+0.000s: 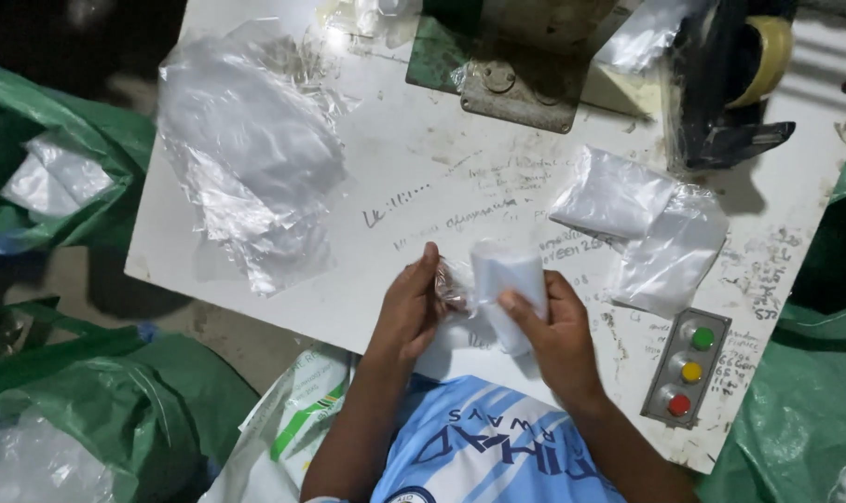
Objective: Organizing and folding small plastic bags at a factory workstation.
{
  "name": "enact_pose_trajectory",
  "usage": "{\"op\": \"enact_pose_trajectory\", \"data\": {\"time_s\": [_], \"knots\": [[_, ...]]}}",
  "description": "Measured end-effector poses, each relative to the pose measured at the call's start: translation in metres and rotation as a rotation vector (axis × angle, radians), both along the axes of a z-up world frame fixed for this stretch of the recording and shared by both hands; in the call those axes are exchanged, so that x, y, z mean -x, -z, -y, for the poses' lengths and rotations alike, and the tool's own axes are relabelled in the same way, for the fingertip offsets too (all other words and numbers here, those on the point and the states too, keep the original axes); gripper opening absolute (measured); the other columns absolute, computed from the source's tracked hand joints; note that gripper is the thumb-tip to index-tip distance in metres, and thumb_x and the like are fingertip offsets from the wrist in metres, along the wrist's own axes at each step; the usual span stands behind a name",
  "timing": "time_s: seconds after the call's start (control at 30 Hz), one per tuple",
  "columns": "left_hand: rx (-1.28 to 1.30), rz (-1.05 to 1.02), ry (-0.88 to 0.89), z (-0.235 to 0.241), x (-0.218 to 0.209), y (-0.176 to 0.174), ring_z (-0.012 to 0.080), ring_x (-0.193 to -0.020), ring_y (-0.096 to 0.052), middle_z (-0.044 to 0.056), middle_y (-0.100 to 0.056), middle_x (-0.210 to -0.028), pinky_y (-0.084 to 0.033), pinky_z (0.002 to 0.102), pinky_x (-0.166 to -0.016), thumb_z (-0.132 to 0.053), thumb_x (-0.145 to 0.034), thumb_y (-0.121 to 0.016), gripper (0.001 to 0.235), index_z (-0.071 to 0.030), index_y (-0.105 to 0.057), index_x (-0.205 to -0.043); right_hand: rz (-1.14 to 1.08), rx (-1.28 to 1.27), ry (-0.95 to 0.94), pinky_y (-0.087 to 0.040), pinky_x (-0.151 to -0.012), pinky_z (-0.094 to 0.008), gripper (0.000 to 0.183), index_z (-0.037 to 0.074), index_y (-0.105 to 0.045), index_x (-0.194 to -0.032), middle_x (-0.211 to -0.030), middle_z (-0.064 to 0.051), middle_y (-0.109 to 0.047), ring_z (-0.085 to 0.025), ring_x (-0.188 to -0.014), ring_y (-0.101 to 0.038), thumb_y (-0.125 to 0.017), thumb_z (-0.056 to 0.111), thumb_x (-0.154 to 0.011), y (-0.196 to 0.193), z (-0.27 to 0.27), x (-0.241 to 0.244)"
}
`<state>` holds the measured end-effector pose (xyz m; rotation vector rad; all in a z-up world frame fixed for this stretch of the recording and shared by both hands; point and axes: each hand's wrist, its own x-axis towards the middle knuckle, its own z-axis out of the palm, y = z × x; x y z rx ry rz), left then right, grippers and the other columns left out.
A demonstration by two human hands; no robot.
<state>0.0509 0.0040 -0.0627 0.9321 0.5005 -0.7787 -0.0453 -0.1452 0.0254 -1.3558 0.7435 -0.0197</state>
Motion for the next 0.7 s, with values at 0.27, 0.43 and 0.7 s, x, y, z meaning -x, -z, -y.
{"op": "enact_pose_trajectory", "data": {"time_s": [0.27, 0.43, 0.7], "knots": [[-0.536, 0.896, 0.011, 0.031, 0.028, -0.026, 0.0145, -0.053, -0.051, -0.001, -0.049, -0.056, -0.047, 0.029, -0.054, -0.017, -0.096, -0.073, 0.032, -0.010, -0.058, -0.069, -0.109, 0.537, -0.394, -0.059, -0.079, -0.046, 0.019, 0.006, -0.072, -0.112, -0.085, -0.015, -0.076, -0.023, -0.084, -0.070, -0.064, 0.013, -0.096, 0.004, -0.013, 0.006], [-1.032, 1.857, 0.038, 0.026, 0.028, -0.009, 0.0240, -0.053, -0.051, 0.003, -0.048, -0.059, -0.042, 0.039, -0.054, -0.022, -0.090, -0.081, 0.013, -0.013, -0.074, -0.082, -0.085, 0.698, -0.584, -0.058, -0.084, -0.055, 0.014, 0.008, -0.070, -0.102, -0.118, -0.014, -0.066, -0.042, -0.103, -0.069, -0.068, 0.017, -0.092, -0.013, 0.005, -0.007], [-0.696, 1.521, 0.021, 0.021, 0.039, 0.016, 0.0358, -0.047, -0.055, 0.009, -0.051, -0.052, -0.041, 0.043, -0.041, -0.013, -0.087, -0.082, 0.029, -0.006, -0.063, -0.066, 0.202, 0.119, -0.258, -0.055, -0.078, -0.038, 0.024, 0.002, -0.068, -0.114, -0.093, -0.011, -0.074, -0.017, -0.083, -0.064, -0.049, 0.000, -0.099, 0.028, -0.003, 0.012]]}}
